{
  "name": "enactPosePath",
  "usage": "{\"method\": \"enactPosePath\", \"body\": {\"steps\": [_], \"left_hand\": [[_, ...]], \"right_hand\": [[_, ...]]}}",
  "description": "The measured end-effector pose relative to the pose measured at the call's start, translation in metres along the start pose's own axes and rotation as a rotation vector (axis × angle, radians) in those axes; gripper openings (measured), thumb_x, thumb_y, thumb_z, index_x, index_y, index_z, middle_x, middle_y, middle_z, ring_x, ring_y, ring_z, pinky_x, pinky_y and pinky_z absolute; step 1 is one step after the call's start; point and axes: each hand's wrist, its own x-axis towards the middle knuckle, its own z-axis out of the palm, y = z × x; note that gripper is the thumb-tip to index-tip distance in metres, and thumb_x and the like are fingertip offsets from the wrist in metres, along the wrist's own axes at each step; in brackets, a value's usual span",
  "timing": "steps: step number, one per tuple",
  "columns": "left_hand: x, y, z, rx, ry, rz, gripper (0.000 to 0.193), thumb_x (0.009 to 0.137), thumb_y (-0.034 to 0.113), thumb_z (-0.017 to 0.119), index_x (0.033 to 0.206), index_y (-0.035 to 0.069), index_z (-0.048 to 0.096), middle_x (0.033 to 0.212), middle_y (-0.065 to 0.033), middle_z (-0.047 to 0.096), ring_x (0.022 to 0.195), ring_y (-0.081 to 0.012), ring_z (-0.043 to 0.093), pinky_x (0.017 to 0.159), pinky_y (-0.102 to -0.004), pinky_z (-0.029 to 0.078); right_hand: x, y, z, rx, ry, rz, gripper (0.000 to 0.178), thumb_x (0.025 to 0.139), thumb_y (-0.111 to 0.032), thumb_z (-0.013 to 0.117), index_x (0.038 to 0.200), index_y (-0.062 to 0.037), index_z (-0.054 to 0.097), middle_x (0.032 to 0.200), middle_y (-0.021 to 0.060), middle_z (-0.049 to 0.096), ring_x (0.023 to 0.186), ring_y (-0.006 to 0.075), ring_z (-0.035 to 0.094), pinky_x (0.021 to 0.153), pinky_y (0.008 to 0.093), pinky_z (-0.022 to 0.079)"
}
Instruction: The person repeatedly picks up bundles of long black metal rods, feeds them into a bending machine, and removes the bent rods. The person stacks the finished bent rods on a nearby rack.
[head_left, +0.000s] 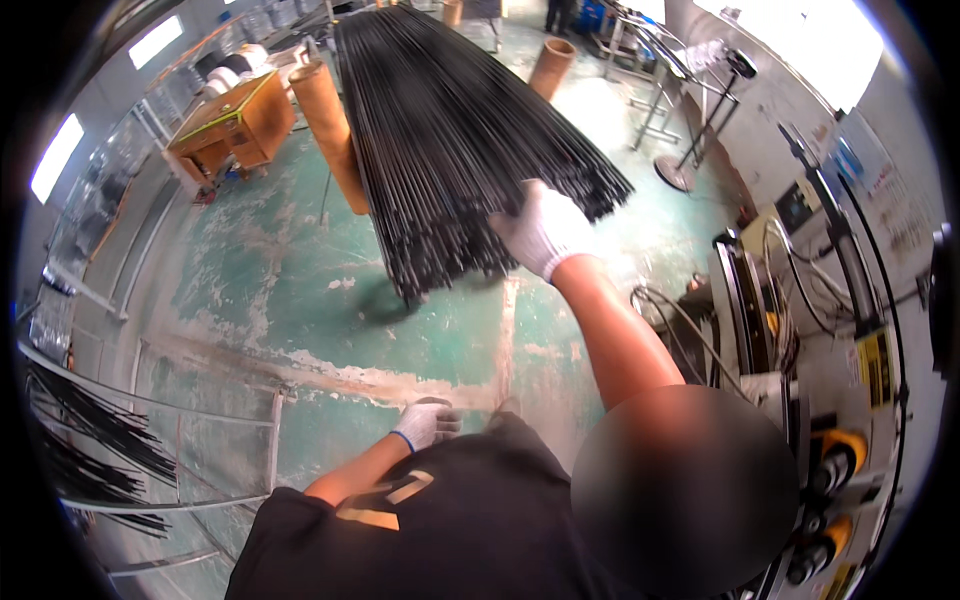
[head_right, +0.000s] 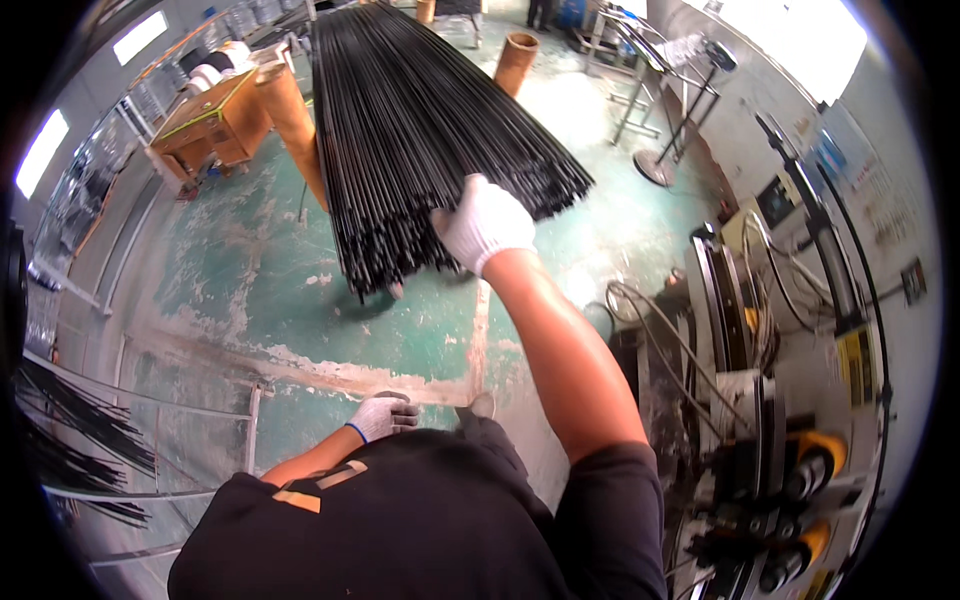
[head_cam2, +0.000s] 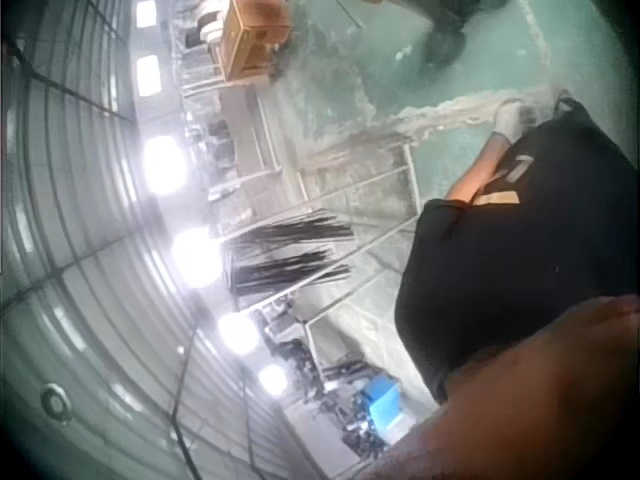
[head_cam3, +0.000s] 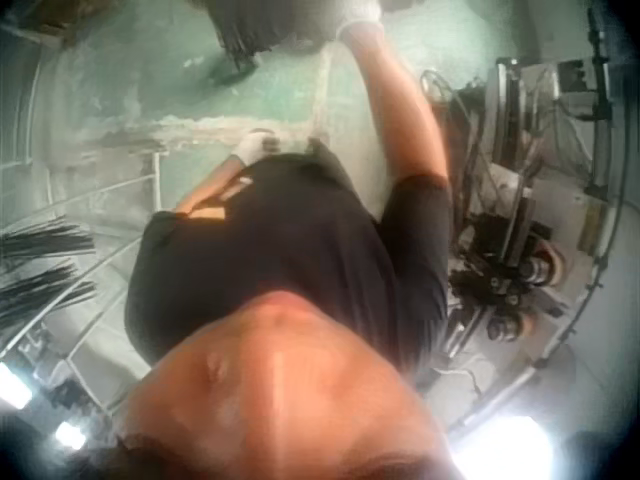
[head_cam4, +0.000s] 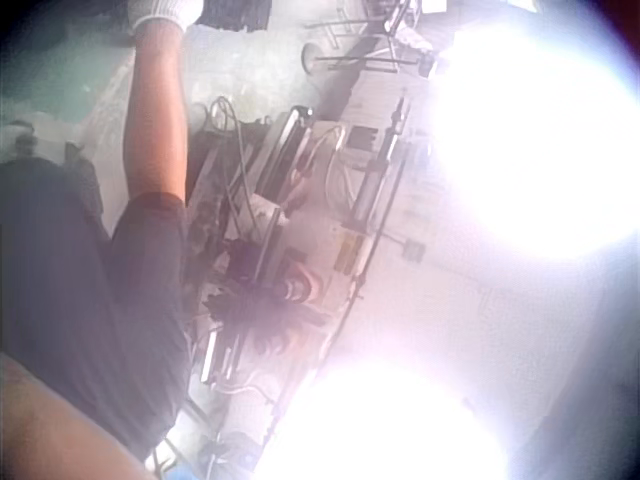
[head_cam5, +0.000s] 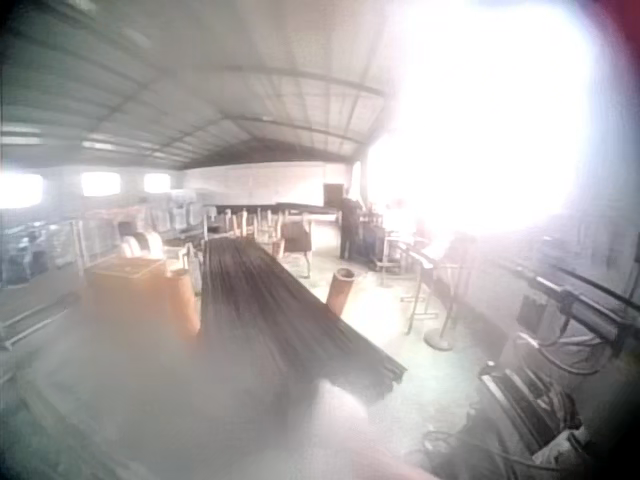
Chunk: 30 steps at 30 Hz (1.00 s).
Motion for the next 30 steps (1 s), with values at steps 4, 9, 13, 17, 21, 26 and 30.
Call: {"method": "enactPosePath", "body": {"steps": [4, 9, 13, 17, 21, 26, 30], "left_hand": [[0.007, 0.05, 0.034, 0.076, 0.158, 0.234, 0.021, 0.098, 0.006, 0.059, 0.119, 0.004, 0.056, 0.097, -0.0168, 0.069, 0.078, -0.0261, 0.069, 0.066, -0.0378, 0.06], [0.022, 0.076, 0.026, -0.154, 0.199, 0.322, 0.018, 0.1, 0.008, 0.058, 0.117, 0.004, 0.056, 0.098, -0.0159, 0.07, 0.079, -0.0271, 0.07, 0.071, -0.04, 0.061], [0.061, 0.077, 0.0, -0.235, 0.133, 0.068, 0.016, 0.1, 0.009, 0.058, 0.114, 0.003, 0.058, 0.095, -0.0151, 0.07, 0.077, -0.0282, 0.07, 0.07, -0.0423, 0.061], [0.086, 0.138, 0.023, -0.053, 0.221, 0.158, 0.013, 0.1, 0.007, 0.053, 0.108, 0.003, 0.061, 0.095, -0.0136, 0.069, 0.073, -0.0235, 0.066, 0.06, -0.0354, 0.055], [0.088, 0.208, 0.019, 0.526, 0.112, 0.754, 0.021, 0.096, 0.003, 0.057, 0.115, -0.001, 0.067, 0.097, -0.0121, 0.073, 0.08, -0.024, 0.071, 0.071, -0.0351, 0.058], [0.096, 0.234, -0.01, 0.29, 0.056, 0.517, 0.02, 0.094, 0.002, 0.059, 0.112, -0.002, 0.068, 0.102, -0.014, 0.074, 0.087, -0.0257, 0.074, 0.078, -0.0375, 0.061], [0.105, 0.233, -0.043, -0.274, 0.112, 0.33, 0.028, 0.094, 0.006, 0.061, 0.121, -0.002, 0.059, 0.102, -0.0206, 0.072, 0.085, -0.0336, 0.074, 0.079, -0.0426, 0.063]], "right_hand": [[0.117, -0.019, 0.051, -0.164, -0.134, 0.035, 0.078, 0.089, -0.06, 0.07, 0.123, 0.0082, 0.061, 0.119, 0.024, 0.072, 0.115, 0.0367, 0.068, 0.098, 0.0438, 0.054], [0.166, -0.055, 0.086, -0.349, -0.119, 0.095, 0.071, 0.087, -0.064, 0.072, 0.118, 0.0001, 0.07, 0.125, 0.0179, 0.068, 0.124, 0.0319, 0.059, 0.102, 0.0414, 0.05], [0.188, -0.037, 0.088, -0.274, -0.198, 0.035, 0.064, 0.086, -0.057, 0.075, 0.116, -0.0007, 0.071, 0.123, 0.0188, 0.069, 0.119, 0.0342, 0.062, 0.101, 0.0405, 0.051], [0.192, -0.031, 0.097, -0.322, -0.007, 0.036, 0.08, 0.081, -0.057, 0.076, 0.124, 0.0094, 0.061, 0.126, 0.0323, 0.061, 0.116, 0.0421, 0.063, 0.099, 0.0437, 0.052], [0.203, -0.055, 0.091, -0.437, -0.101, 0.025, 0.065, 0.081, -0.049, 0.077, 0.114, 0.0065, 0.07, 0.116, 0.0243, 0.071, 0.112, 0.0379, 0.069, 0.1, 0.0432, 0.054], [0.213, -0.053, 0.096, -0.31, -0.204, 0.028, 0.052, 0.081, -0.043, 0.077, 0.102, 0.0039, 0.077, 0.102, 0.0264, 0.075, 0.1, 0.0377, 0.074, 0.089, 0.0424, 0.059], [0.223, -0.064, 0.082, -0.35, -0.293, 0.043, 0.047, 0.081, -0.039, 0.079, 0.101, 0.0036, 0.078, 0.099, 0.0264, 0.075, 0.097, 0.0377, 0.075, 0.088, 0.0425, 0.059]]}}
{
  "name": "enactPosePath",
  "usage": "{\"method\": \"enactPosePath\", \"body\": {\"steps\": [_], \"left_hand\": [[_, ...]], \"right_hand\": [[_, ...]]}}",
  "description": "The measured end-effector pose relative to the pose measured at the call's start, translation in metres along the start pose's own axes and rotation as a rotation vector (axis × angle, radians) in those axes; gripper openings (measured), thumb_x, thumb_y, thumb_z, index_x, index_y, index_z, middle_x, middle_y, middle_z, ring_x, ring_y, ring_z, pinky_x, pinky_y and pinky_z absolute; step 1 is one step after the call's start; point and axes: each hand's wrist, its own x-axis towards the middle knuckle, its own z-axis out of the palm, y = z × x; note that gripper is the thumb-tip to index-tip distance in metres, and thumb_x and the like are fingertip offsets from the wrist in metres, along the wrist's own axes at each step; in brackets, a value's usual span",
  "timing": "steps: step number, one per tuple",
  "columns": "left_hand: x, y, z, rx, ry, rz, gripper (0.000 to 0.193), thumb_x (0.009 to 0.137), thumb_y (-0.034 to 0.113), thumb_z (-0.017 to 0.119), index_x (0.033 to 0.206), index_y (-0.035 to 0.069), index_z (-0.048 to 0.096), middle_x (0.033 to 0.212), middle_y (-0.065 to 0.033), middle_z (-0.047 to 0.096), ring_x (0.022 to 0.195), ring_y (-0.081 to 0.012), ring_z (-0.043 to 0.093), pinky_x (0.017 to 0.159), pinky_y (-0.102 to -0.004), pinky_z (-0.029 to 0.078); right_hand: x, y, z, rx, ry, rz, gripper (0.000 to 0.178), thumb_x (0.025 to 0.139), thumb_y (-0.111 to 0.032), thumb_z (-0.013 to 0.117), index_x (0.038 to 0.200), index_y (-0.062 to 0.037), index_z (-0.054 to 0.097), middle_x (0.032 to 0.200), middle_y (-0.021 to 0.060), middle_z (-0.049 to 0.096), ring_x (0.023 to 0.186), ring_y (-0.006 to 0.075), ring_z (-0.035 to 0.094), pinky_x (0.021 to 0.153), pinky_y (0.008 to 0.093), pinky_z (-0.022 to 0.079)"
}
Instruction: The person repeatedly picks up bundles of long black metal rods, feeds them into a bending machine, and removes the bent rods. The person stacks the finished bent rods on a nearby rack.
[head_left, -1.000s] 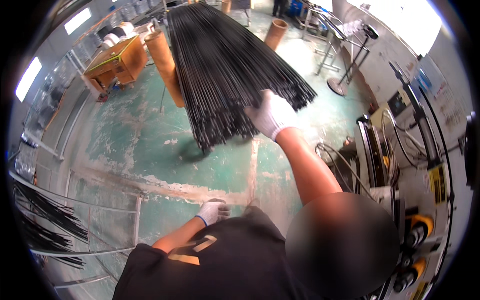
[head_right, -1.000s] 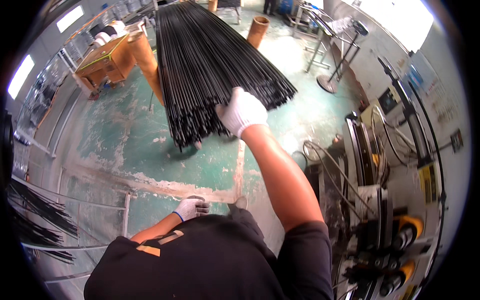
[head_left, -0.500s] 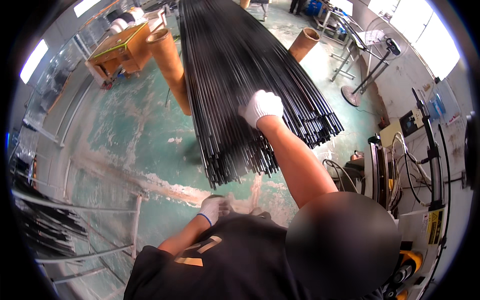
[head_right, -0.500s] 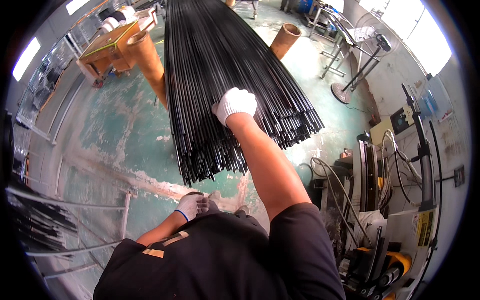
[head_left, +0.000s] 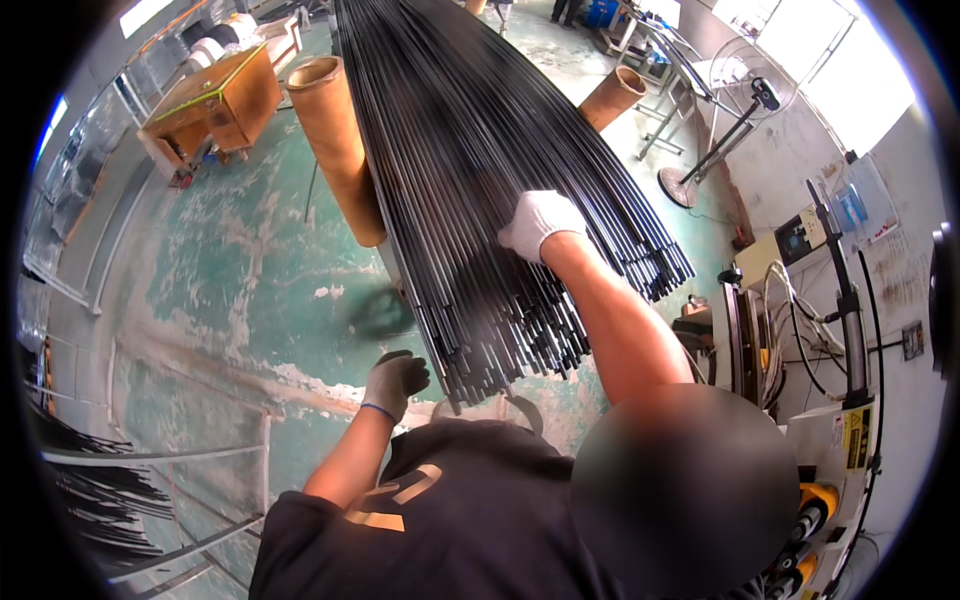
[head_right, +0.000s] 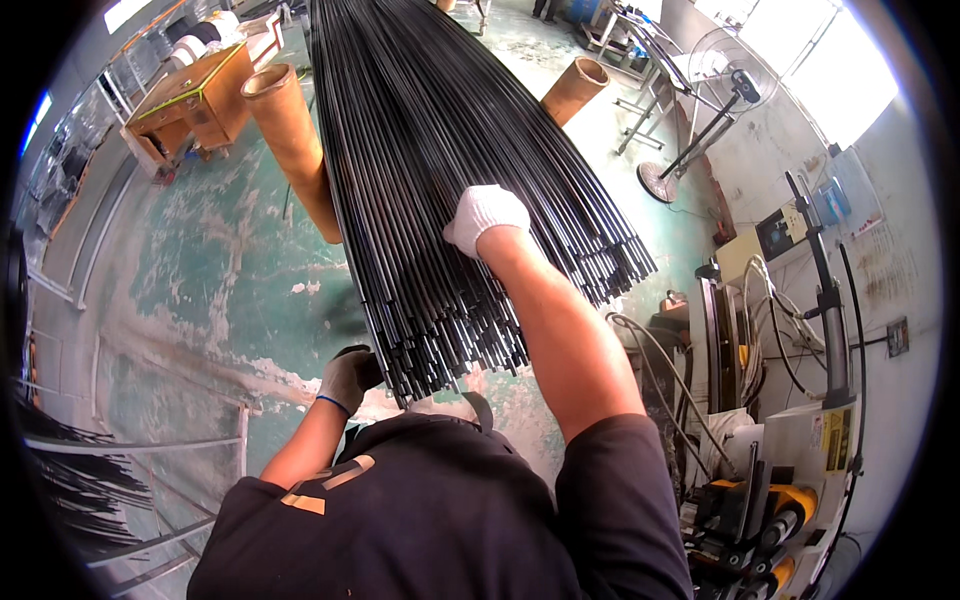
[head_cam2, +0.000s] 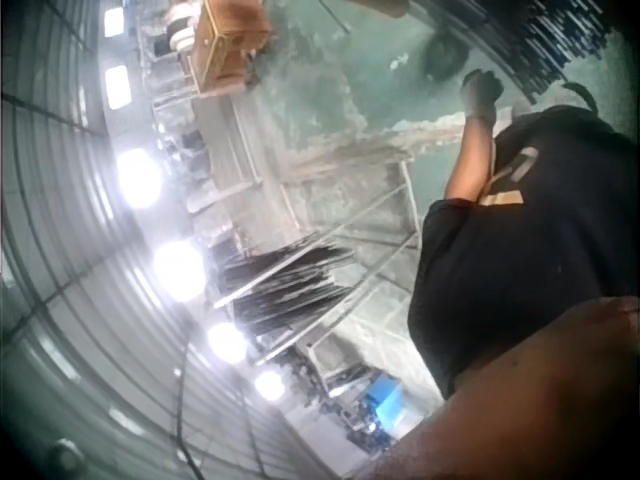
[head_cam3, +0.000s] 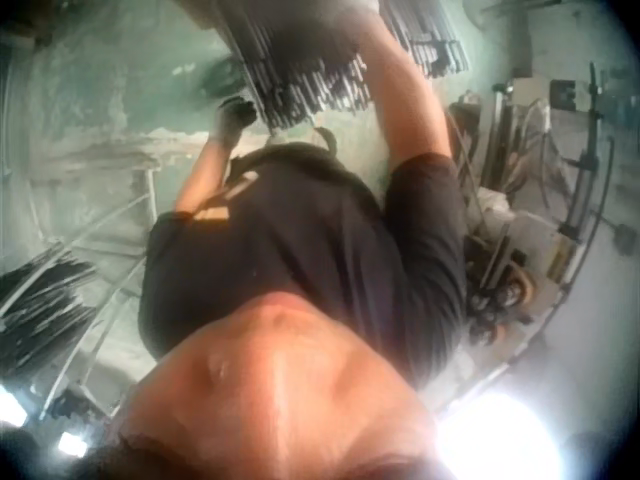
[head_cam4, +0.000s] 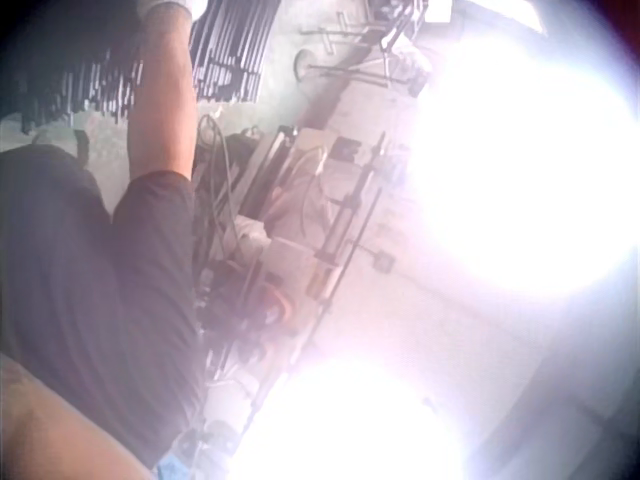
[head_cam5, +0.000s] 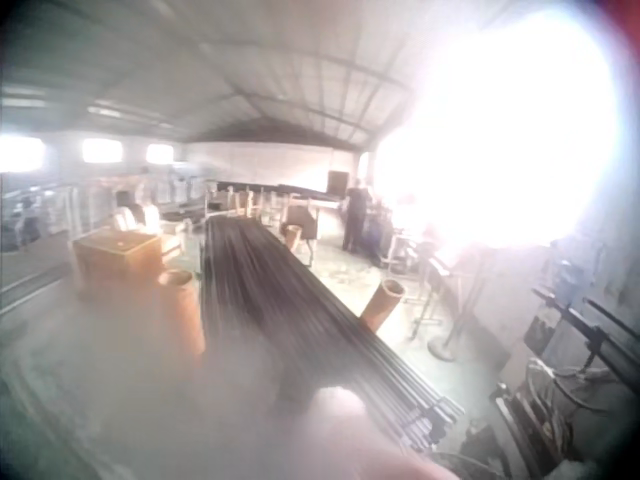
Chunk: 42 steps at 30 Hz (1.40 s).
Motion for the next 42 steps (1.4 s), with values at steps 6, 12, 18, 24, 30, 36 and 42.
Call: {"method": "enactPosePath", "body": {"steps": [6, 12, 18, 24, 30, 36, 42], "left_hand": [[-0.003, 0.043, -0.023, -0.123, 0.149, 0.01, 0.025, 0.094, 0.006, 0.058, 0.119, 0.005, 0.057, 0.099, -0.0193, 0.071, 0.081, -0.0364, 0.07, 0.076, -0.05, 0.061], [-0.006, 0.109, -0.026, -0.154, 0.05, 0.235, 0.021, 0.092, 0.012, 0.064, 0.113, 0.01, 0.063, 0.104, -0.0164, 0.071, 0.09, -0.0365, 0.069, 0.086, -0.0523, 0.058], [-0.059, 0.173, 0.06, -0.012, -0.178, 0.37, 0.02, 0.096, 0.01, 0.058, 0.115, 0.006, 0.061, 0.1, -0.0152, 0.069, 0.086, -0.028, 0.068, 0.082, -0.0437, 0.058], [-0.086, 0.187, 0.171, 0.125, -0.525, 0.277, 0.019, 0.101, 0.01, 0.056, 0.116, 0.002, 0.063, 0.102, -0.0191, 0.072, 0.088, -0.0297, 0.072, 0.081, -0.0431, 0.062], [-0.056, 0.167, 0.261, 0.392, -0.627, -0.032, 0.039, 0.109, 0.038, 0.051, 0.118, 0.001, 0.062, 0.111, -0.018, 0.073, 0.095, -0.0325, 0.073, 0.085, -0.0465, 0.062], [-0.022, 0.136, 0.347, 0.057, -0.816, -0.212, 0.046, 0.106, 0.036, 0.056, 0.114, -0.008, 0.062, 0.111, -0.024, 0.07, 0.101, -0.0415, 0.067, 0.103, -0.0509, 0.054], [-0.084, 0.029, 0.36, 0.127, -0.683, -0.316, 0.034, 0.106, 0.023, 0.054, 0.106, -0.01, 0.063, 0.097, -0.0216, 0.067, 0.093, -0.0362, 0.066, 0.093, -0.0504, 0.057]], "right_hand": [[0.023, 0.035, -0.006, 0.303, -0.14, 0.107, 0.047, 0.079, -0.038, 0.085, 0.1, 0.0031, 0.078, 0.097, 0.0229, 0.076, 0.086, 0.0292, 0.075, 0.08, 0.0378, 0.06], [0.018, 0.047, -0.003, 0.645, -0.1, 0.068, 0.051, 0.08, -0.026, 0.089, 0.108, 0.0128, 0.072, 0.09, 0.0202, 0.076, 0.078, 0.0255, 0.074, 0.074, 0.0365, 0.061], [-0.021, 0.051, -0.01, 1.144, -0.415, 0.114, 0.036, 0.1, -0.031, 0.07, 0.093, 0.0041, 0.069, 0.07, 0.0116, 0.067, 0.057, 0.0208, 0.066, 0.052, 0.0337, 0.057], [-0.128, 0.065, -0.053, 0.607, -0.286, 0.235, 0.052, 0.104, -0.047, 0.056, 0.079, -0.0014, 0.059, 0.064, 0.0087, 0.06, 0.051, 0.0179, 0.054, 0.058, 0.0374, 0.048], [-0.316, 0.095, -0.061, 0.386, -0.087, 0.409, 0.04, 0.091, -0.037, 0.077, 0.093, 0.0002, 0.063, 0.072, 0.0212, 0.064, 0.065, 0.0351, 0.068, 0.063, 0.0441, 0.052], [-0.519, 0.103, -0.019, -0.148, 0.359, 0.775, 0.022, 0.074, -0.017, 0.08, 0.079, -0.0089, 0.061, 0.067, 0.015, 0.06, 0.066, 0.0371, 0.064, 0.062, 0.0456, 0.048], [-0.687, 0.17, 0.085, -0.311, 0.682, 0.987, 0.011, 0.081, -0.01, 0.068, 0.079, -0.0069, 0.057, 0.076, 0.0171, 0.058, 0.073, 0.0397, 0.059, 0.065, 0.0475, 0.045]]}}
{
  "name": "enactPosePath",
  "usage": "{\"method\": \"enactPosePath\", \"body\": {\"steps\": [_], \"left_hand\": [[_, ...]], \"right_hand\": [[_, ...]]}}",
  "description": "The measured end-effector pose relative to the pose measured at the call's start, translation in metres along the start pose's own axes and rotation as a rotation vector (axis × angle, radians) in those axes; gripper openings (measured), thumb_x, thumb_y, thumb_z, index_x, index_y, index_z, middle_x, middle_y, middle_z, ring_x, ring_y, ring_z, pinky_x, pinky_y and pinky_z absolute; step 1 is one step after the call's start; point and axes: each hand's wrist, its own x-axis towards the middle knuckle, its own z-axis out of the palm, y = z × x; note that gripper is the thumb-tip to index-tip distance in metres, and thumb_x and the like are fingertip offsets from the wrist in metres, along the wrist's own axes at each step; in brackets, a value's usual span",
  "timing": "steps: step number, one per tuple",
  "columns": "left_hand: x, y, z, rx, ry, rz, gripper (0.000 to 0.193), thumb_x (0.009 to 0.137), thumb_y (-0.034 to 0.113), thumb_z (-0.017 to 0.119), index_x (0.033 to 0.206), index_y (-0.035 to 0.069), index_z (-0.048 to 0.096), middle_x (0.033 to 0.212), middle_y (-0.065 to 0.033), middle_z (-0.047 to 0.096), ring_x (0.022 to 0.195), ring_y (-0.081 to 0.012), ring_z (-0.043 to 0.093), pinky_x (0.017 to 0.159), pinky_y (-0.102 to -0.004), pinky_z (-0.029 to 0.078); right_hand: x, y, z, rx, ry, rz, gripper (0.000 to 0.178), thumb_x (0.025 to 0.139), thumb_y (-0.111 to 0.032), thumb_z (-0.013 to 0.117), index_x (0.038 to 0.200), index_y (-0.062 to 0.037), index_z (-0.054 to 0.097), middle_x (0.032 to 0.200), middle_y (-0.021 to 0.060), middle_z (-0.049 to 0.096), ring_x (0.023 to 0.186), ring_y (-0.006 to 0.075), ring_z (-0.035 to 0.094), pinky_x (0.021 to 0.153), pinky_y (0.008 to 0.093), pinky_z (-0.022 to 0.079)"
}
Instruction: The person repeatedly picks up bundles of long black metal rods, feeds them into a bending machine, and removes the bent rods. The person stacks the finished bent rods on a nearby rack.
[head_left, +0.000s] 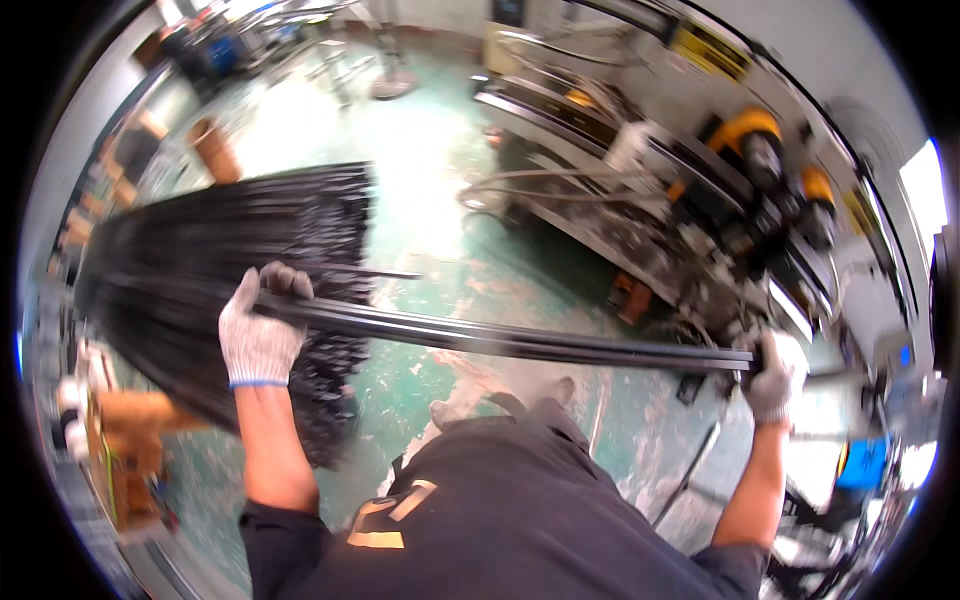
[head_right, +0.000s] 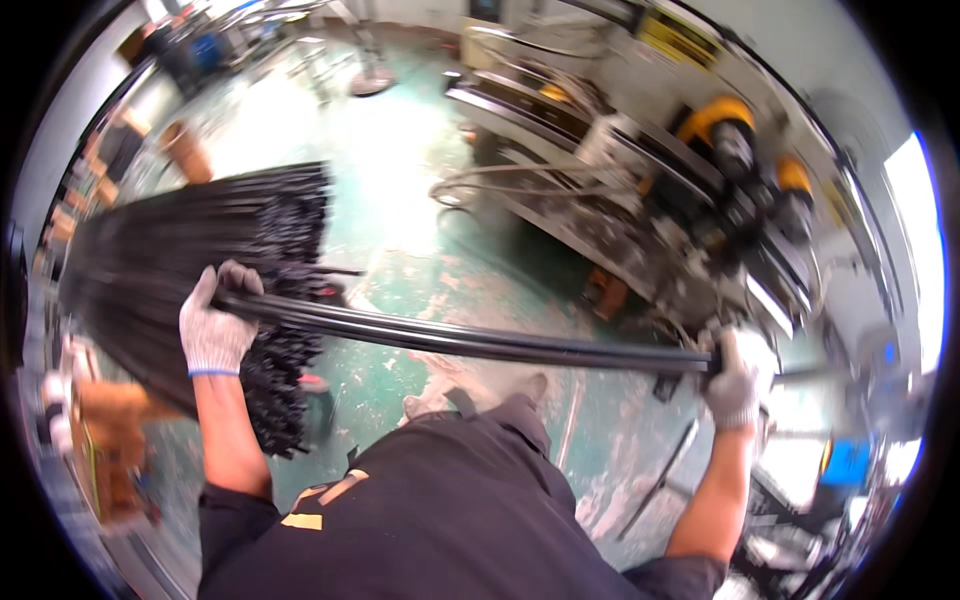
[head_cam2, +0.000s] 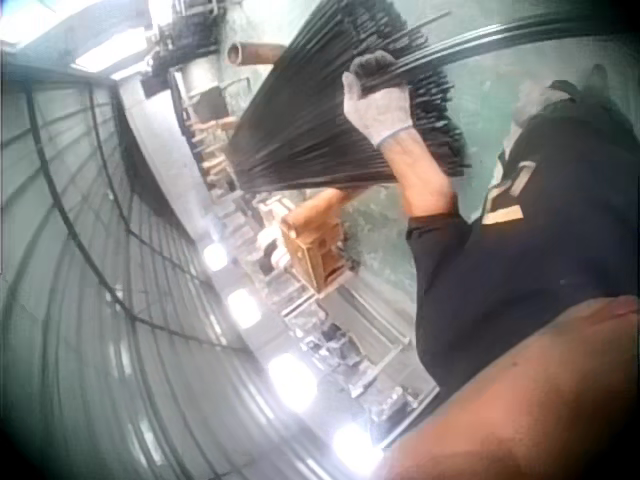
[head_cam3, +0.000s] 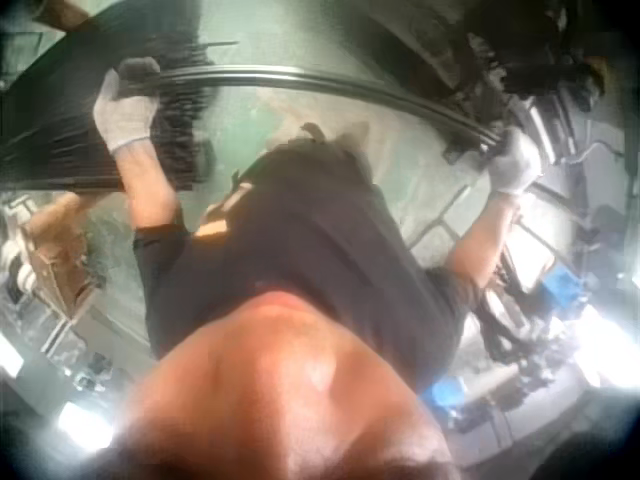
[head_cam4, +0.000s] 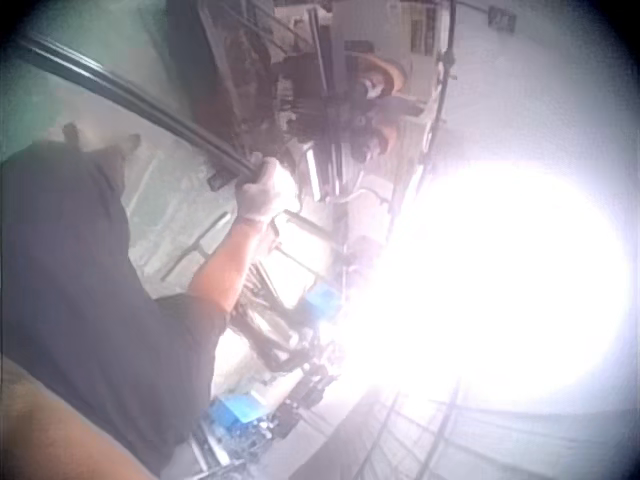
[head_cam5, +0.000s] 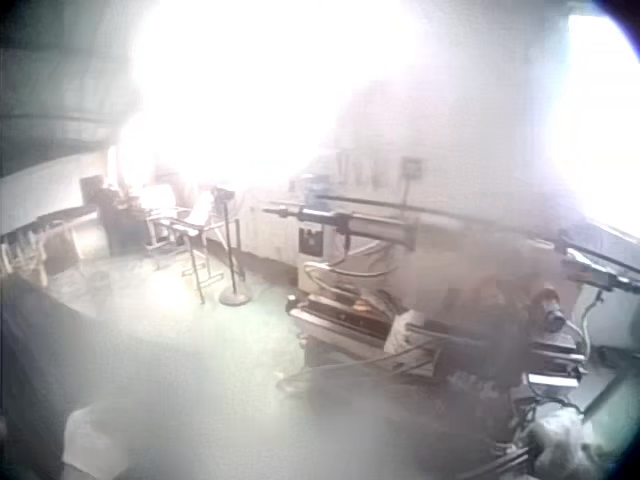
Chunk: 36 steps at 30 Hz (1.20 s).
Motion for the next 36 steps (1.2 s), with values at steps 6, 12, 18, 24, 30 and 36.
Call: {"method": "enactPosePath", "body": {"steps": [6, 12, 18, 24, 30, 36], "left_hand": [[-0.012, -0.084, 0.077, -0.124, -0.138, -0.08, 0.013, 0.1, 0.008, 0.061, 0.106, -0.004, 0.063, 0.097, -0.0142, 0.068, 0.094, -0.0284, 0.066, 0.095, -0.0452, 0.055], [-0.019, -0.189, 0.173, 0.099, -0.434, -0.034, 0.016, 0.098, 0.007, 0.066, 0.11, -0.003, 0.063, 0.098, -0.0099, 0.068, 0.094, -0.0221, 0.065, 0.095, -0.039, 0.054], [-0.005, -0.358, 0.234, 0.204, -0.54, -0.315, 0.018, 0.096, 0.008, 0.066, 0.109, -0.003, 0.066, 0.098, -0.0137, 0.068, 0.102, -0.0332, 0.064, 0.113, -0.0546, 0.044], [0.081, -0.347, 0.281, 0.128, -0.776, -0.339, 0.028, 0.096, 0.006, 0.06, 0.12, -0.009, 0.063, 0.115, -0.0217, 0.068, 0.12, -0.0362, 0.061, 0.121, -0.0565, 0.036], [0.204, -0.334, 0.29, 0.198, -0.724, -0.236, 0.029, 0.1, 0.011, 0.06, 0.122, -0.009, 0.062, 0.118, -0.018, 0.068, 0.118, -0.0305, 0.063, 0.122, -0.0501, 0.04], [0.306, -0.401, 0.296, 0.369, -0.528, -0.295, 0.023, 0.099, 0.019, 0.067, 0.102, -0.004, 0.067, 0.1, -0.0144, 0.07, 0.101, -0.0296, 0.067, 0.11, -0.0493, 0.052]], "right_hand": [[-0.113, 0.238, 0.046, -0.228, 0.006, 0.394, 0.016, 0.091, -0.013, 0.068, 0.083, -0.0063, 0.056, 0.082, 0.017, 0.059, 0.085, 0.0401, 0.058, 0.075, 0.047, 0.045], [-0.156, 0.304, 0.1, 0.441, 0.264, 1.396, 0.05, 0.086, -0.018, 0.065, 0.131, 0.0042, 0.061, 0.122, 0.0238, 0.069, 0.103, 0.0303, 0.07, 0.089, 0.0383, 0.056], [-0.033, 0.155, 0.15, 2.472, 0.814, 1.237, 0.026, 0.101, -0.01, 0.052, 0.12, 0.0047, 0.061, 0.124, 0.0209, 0.064, 0.121, 0.0361, 0.062, 0.11, 0.055, 0.048], [-0.028, 0.249, 0.177, 2.125, 1.031, 1.305, 0.027, 0.102, -0.025, 0.064, 0.113, -0.0001, 0.064, 0.106, 0.0122, 0.07, 0.104, 0.0319, 0.068, 0.103, 0.0529, 0.054], [-0.002, 0.311, 0.191, 1.948, 1.249, 1.189, 0.032, 0.094, -0.033, 0.073, 0.107, -0.006, 0.064, 0.093, 0.0043, 0.066, 0.091, 0.0242, 0.066, 0.09, 0.0421, 0.057], [0.086, 0.291, 0.21, 1.841, 1.021, 1.057, 0.029, 0.107, -0.02, 0.056, 0.123, 0.0021, 0.063, 0.111, 0.0143, 0.07, 0.105, 0.0315, 0.066, 0.1, 0.0462, 0.053]]}}
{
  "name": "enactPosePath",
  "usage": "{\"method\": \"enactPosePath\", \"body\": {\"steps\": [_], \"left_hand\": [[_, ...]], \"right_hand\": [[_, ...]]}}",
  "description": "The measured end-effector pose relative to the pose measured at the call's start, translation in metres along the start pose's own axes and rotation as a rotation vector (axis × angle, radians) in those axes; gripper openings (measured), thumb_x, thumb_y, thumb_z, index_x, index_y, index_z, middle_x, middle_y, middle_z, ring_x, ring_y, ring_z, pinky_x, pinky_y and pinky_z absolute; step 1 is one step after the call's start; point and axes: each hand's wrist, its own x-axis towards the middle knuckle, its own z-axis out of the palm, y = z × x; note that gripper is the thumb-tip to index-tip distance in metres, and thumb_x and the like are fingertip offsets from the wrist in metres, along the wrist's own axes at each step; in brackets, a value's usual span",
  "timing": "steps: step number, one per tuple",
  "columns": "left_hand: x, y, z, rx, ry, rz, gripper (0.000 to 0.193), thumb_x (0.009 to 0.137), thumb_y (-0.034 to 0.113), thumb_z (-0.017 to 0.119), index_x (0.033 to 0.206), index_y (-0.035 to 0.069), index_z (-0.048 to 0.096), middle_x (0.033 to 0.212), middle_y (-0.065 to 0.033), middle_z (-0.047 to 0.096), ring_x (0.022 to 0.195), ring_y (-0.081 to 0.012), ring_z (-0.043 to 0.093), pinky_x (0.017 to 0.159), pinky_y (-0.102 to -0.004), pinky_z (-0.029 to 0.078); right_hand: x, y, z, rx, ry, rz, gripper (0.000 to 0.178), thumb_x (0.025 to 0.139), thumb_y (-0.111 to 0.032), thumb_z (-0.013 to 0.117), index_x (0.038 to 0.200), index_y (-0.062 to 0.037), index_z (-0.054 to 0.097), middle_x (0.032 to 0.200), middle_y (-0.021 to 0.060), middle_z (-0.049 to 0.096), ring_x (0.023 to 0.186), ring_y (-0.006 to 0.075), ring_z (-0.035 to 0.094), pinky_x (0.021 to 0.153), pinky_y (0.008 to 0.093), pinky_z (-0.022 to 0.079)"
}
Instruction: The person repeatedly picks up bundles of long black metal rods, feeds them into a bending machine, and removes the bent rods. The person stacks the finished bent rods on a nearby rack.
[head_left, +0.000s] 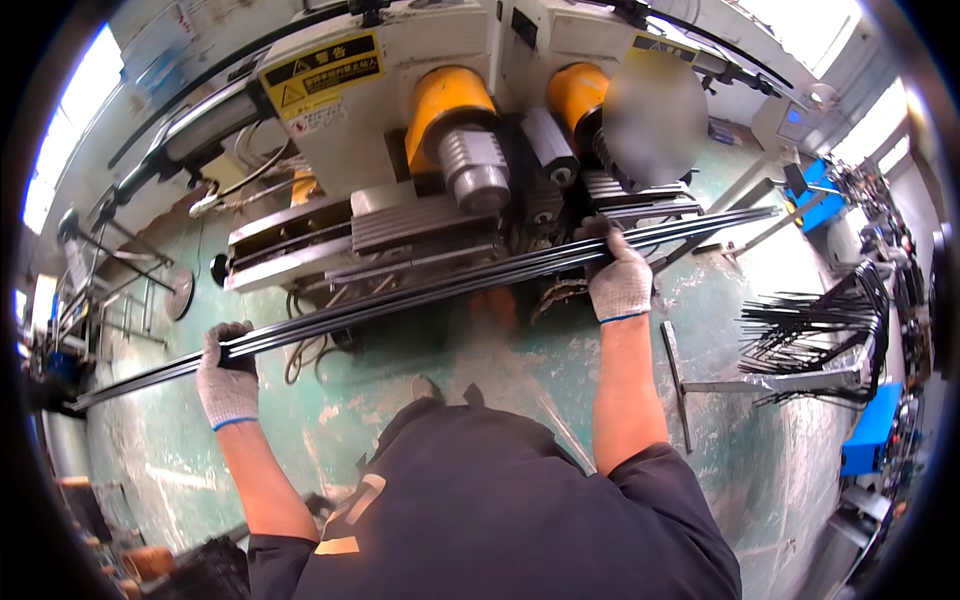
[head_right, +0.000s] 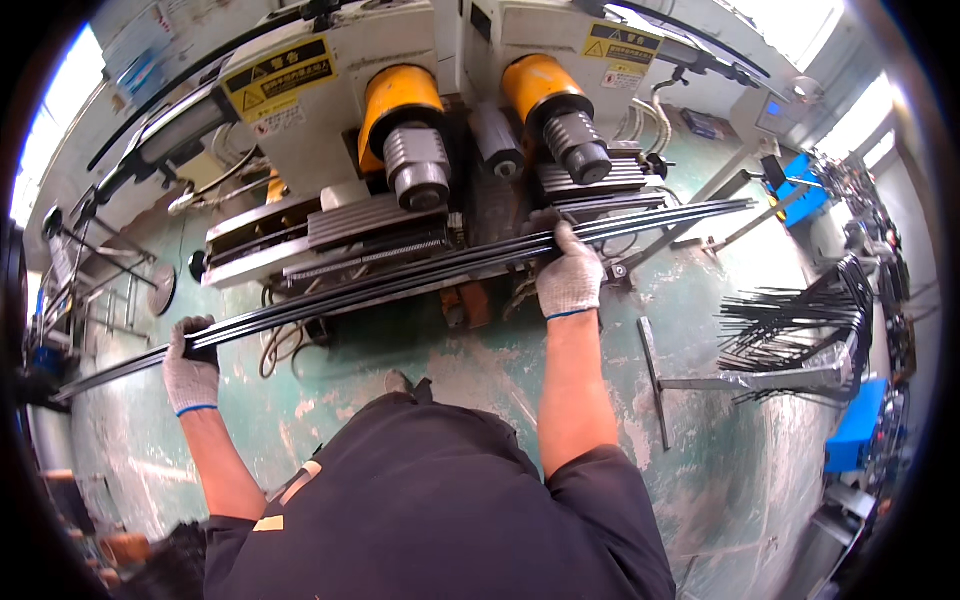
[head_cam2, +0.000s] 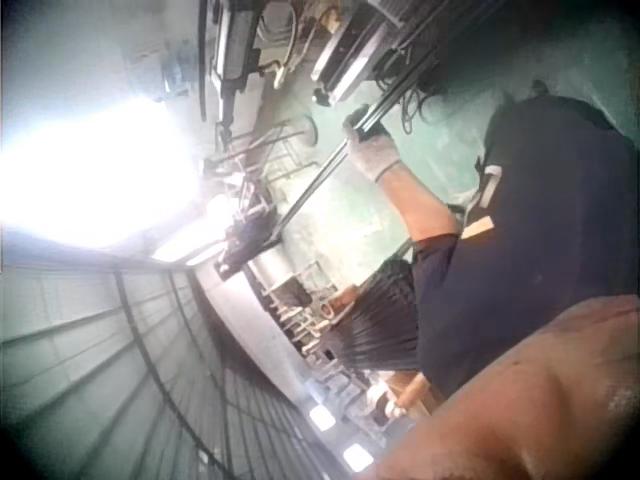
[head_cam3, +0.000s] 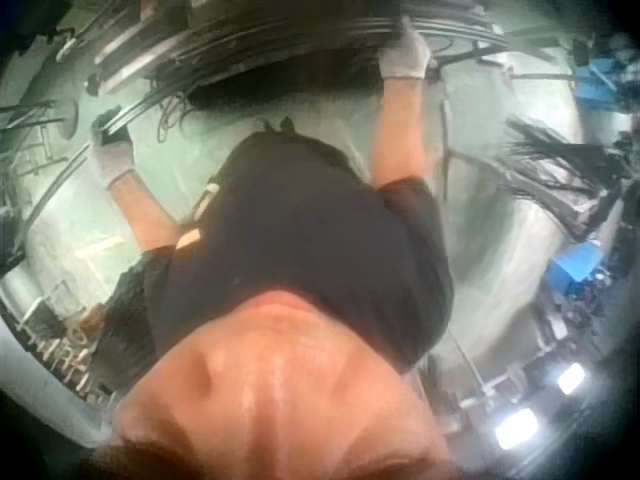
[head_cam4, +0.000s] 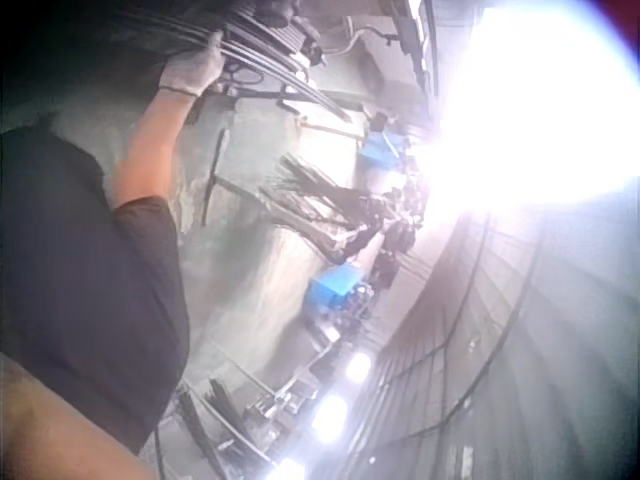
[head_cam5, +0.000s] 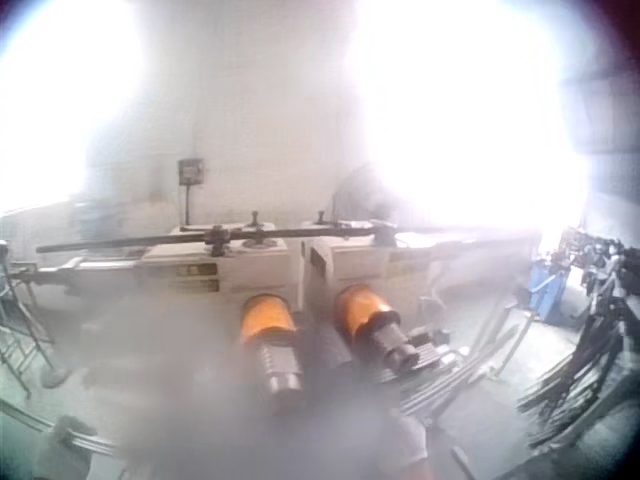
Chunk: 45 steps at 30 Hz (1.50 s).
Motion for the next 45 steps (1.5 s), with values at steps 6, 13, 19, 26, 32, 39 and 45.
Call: {"method": "enactPosePath", "body": {"steps": [6, 13, 19, 26, 32, 39, 45], "left_hand": [[0.071, -0.017, 0.026, -0.099, -0.083, -0.121, 0.024, 0.099, 0.021, 0.066, 0.107, -0.002, 0.067, 0.107, -0.0119, 0.07, 0.109, -0.0302, 0.065, 0.11, -0.0479, 0.05], [0.151, -0.05, 0.008, -0.07, 0.077, -0.183, 0.023, 0.101, 0.018, 0.065, 0.112, -0.002, 0.068, 0.112, -0.0128, 0.071, 0.111, -0.0296, 0.066, 0.105, -0.0469, 0.052], [0.142, -0.098, 0.041, -0.064, 0.149, -0.274, 0.024, 0.103, 0.018, 0.06, 0.112, -0.003, 0.068, 0.114, -0.0156, 0.07, 0.111, -0.0321, 0.066, 0.108, -0.0467, 0.051], [0.134, -0.126, 0.069, -0.112, 0.023, -0.359, 0.025, 0.101, 0.017, 0.064, 0.117, -0.003, 0.068, 0.118, -0.0147, 0.071, 0.115, -0.0311, 0.065, 0.113, -0.0488, 0.047], [0.166, -0.089, 0.018, -0.202, -0.097, -0.324, 0.032, 0.103, 0.027, 0.061, 0.122, 0.002, 0.066, 0.123, -0.0135, 0.07, 0.124, -0.0311, 0.061, 0.116, -0.0509, 0.042], [0.2, -0.071, -0.03, -0.14, 0.077, -0.167, 0.026, 0.103, 0.02, 0.061, 0.119, 0.0, 0.068, 0.116, -0.0125, 0.072, 0.111, -0.029, 0.068, 0.108, -0.0452, 0.052], [0.132, -0.138, 0.073, -0.127, 0.133, -0.269, 0.029, 0.103, 0.021, 0.062, 0.12, -0.001, 0.068, 0.12, -0.0136, 0.071, 0.117, -0.0291, 0.064, 0.112, -0.0465, 0.047]], "right_hand": [[0.066, 0.03, 0.016, -0.092, 0.406, -0.161, 0.032, 0.097, -0.028, 0.075, 0.122, -0.0082, 0.068, 0.109, 0.0054, 0.071, 0.098, 0.0251, 0.067, 0.084, 0.0455, 0.056], [0.076, 0.047, 0.085, -0.035, 0.457, -0.12, 0.026, 0.102, -0.033, 0.063, 0.107, -0.0077, 0.069, 0.096, 0.004, 0.07, 0.086, 0.0216, 0.065, 0.077, 0.0369, 0.052], [0.102, 0.073, 0.064, -0.389, 0.478, 0.011, 0.023, 0.101, -0.026, 0.057, 0.1, -0.0068, 0.069, 0.091, 0.0055, 0.069, 0.083, 0.0214, 0.065, 0.073, 0.0354, 0.051], [0.157, 0.088, -0.019, -1.535, 0.279, -0.397, 0.046, 0.092, -0.045, 0.067, 0.12, -0.0079, 0.067, 0.096, 0.0062, 0.076, 0.091, 0.0263, 0.073, 0.078, 0.0385, 0.058], [0.128, 0.079, 0.017, -0.94, 0.344, -0.287, 0.042, 0.093, -0.038, 0.07, 0.113, -0.0017, 0.066, 0.089, 0.0052, 0.076, 0.077, 0.0266, 0.073, 0.071, 0.0362, 0.058], [0.128, 0.074, 0.046, -0.201, 0.622, -0.045, 0.03, 0.097, -0.029, 0.061, 0.089, -0.0015, 0.07, 0.083, 0.0083, 0.068, 0.073, 0.0236, 0.066, 0.067, 0.0359, 0.053], [0.099, 0.088, 0.043, -0.226, 0.433, -0.241, 0.058, 0.101, -0.056, 0.06, 0.107, 0.0017, 0.067, 0.102, 0.0095, 0.068, 0.088, 0.0207, 0.065, 0.079, 0.036, 0.054]]}}
